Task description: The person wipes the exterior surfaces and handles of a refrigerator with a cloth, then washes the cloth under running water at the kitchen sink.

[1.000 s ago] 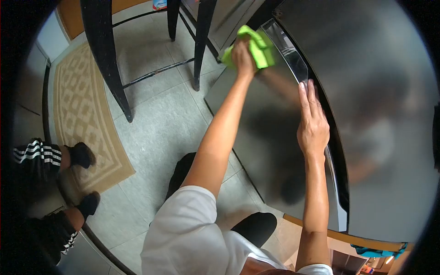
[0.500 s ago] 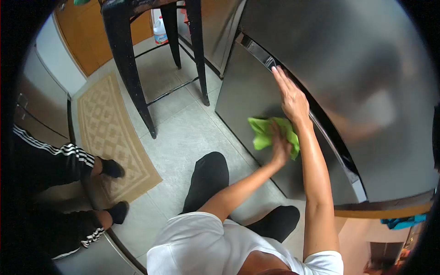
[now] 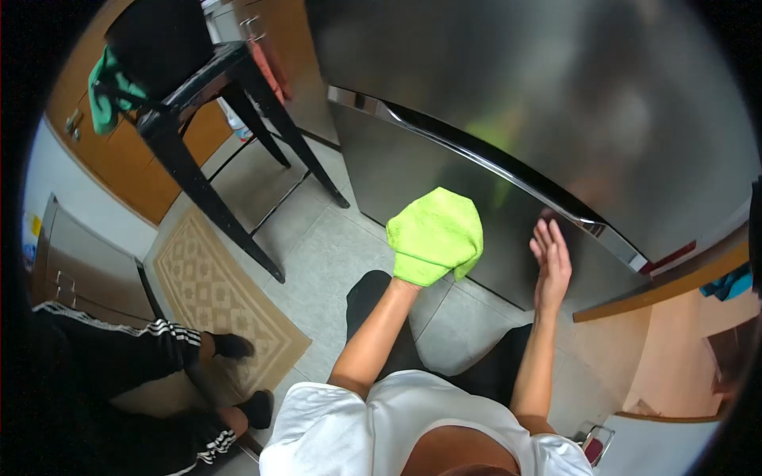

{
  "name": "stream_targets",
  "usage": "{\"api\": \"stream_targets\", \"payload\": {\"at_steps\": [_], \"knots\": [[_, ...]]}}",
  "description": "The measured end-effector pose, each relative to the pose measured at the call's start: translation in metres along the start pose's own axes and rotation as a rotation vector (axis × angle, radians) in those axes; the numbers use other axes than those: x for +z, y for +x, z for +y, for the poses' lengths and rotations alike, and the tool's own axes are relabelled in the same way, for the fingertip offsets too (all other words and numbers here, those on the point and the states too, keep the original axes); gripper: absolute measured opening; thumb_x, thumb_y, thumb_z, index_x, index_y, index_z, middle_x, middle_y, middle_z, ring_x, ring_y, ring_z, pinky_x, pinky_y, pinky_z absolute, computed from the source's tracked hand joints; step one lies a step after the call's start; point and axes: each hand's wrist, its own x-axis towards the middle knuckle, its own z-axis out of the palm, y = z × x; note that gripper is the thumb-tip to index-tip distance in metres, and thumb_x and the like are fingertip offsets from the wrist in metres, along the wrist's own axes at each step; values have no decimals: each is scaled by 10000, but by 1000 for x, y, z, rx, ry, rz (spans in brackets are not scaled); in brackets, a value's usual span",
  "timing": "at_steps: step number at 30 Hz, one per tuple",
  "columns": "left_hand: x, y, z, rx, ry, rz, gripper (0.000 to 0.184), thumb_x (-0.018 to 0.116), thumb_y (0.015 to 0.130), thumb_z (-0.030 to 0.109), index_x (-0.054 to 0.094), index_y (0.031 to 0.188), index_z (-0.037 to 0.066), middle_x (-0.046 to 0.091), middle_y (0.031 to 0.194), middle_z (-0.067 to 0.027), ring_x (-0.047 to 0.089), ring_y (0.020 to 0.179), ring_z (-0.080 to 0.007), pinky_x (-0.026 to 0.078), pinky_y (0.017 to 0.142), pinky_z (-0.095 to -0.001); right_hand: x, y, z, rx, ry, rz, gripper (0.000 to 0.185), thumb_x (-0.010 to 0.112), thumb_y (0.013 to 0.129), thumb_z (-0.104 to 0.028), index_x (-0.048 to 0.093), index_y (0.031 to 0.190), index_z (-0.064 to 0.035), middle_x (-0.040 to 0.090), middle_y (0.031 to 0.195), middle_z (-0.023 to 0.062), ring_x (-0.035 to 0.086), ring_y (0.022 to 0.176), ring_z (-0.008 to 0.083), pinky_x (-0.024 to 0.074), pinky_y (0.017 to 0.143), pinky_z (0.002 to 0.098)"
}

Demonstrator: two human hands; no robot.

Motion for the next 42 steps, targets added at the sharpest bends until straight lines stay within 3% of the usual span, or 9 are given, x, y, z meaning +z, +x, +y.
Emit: {"api": "stream_targets", "payload": {"at_steps": [4,7,13,17,23,25,30,35,42], "knots": [[13,-14,5,-400,-1183,5,535,657,826,375,533,1279,118,547,1299,-102,500,1218,-266,379,1039,-434,-35,-70,62,317,147,73,608,432,1002,-403,319,1447,-5,412,1440,197,439,1304,294,376,1049,384],[28,-19,10,260,390,-155,579,639,822,399,505,1316,129,526,1330,-114,461,1257,-299,337,1069,-443,-39,-110,107,588,395,153,627,356,998,-498,330,1453,-69,421,1437,148,440,1285,285,392,1025,413],[69,-60,-3,-201,-427,-360,673,626,798,463,469,1356,121,490,1373,-108,437,1281,-313,312,1085,-464,-31,-151,130,730,1038,169,493,402,981,-435,451,1344,-105,478,1372,98,464,1240,277,370,1051,449],[43,-41,40,451,614,-473,692,636,806,457,448,1374,110,481,1385,-105,437,1287,-300,314,1086,-456,-40,-156,137,654,907,172,578,342,985,-519,425,1399,-125,469,1406,88,456,1271,284,365,1057,469],[52,-76,-19,-896,-1279,-251,573,574,916,355,419,1395,83,492,1375,-78,459,1267,-229,313,1103,-432,-40,-137,93,659,1062,169,754,254,949,-641,314,1471,-100,404,1464,105,401,1326,278,312,1103,445],[50,-68,2,-912,-1149,-260,575,541,944,319,365,1432,73,434,1427,-83,393,1320,-215,250,1138,-411,-46,-138,96,681,1070,176,753,292,944,-640,328,1461,-94,399,1465,113,412,1317,285,333,1093,444],[83,-57,2,-201,-309,-616,660,465,968,260,150,1517,73,205,1561,-112,170,1443,-226,113,1173,-346,-35,-138,95,790,1023,204,832,265,902,-717,416,1389,-59,449,1419,124,443,1292,278,340,1085,431],[78,-54,90,-320,-233,-972,656,455,942,188,155,1513,67,227,1551,-147,187,1442,-281,135,1171,-354,-27,-141,104,688,1074,172,669,310,970,-586,450,1354,-56,523,1334,119,512,1217,266,410,1020,426],[62,-50,63,-206,-257,-471,642,449,976,243,141,1517,84,168,1563,-172,168,1445,-297,156,1164,-377,-30,-106,71,633,871,195,508,393,990,-414,484,1324,-43,582,1268,127,587,1124,270,454,983,419]]}}
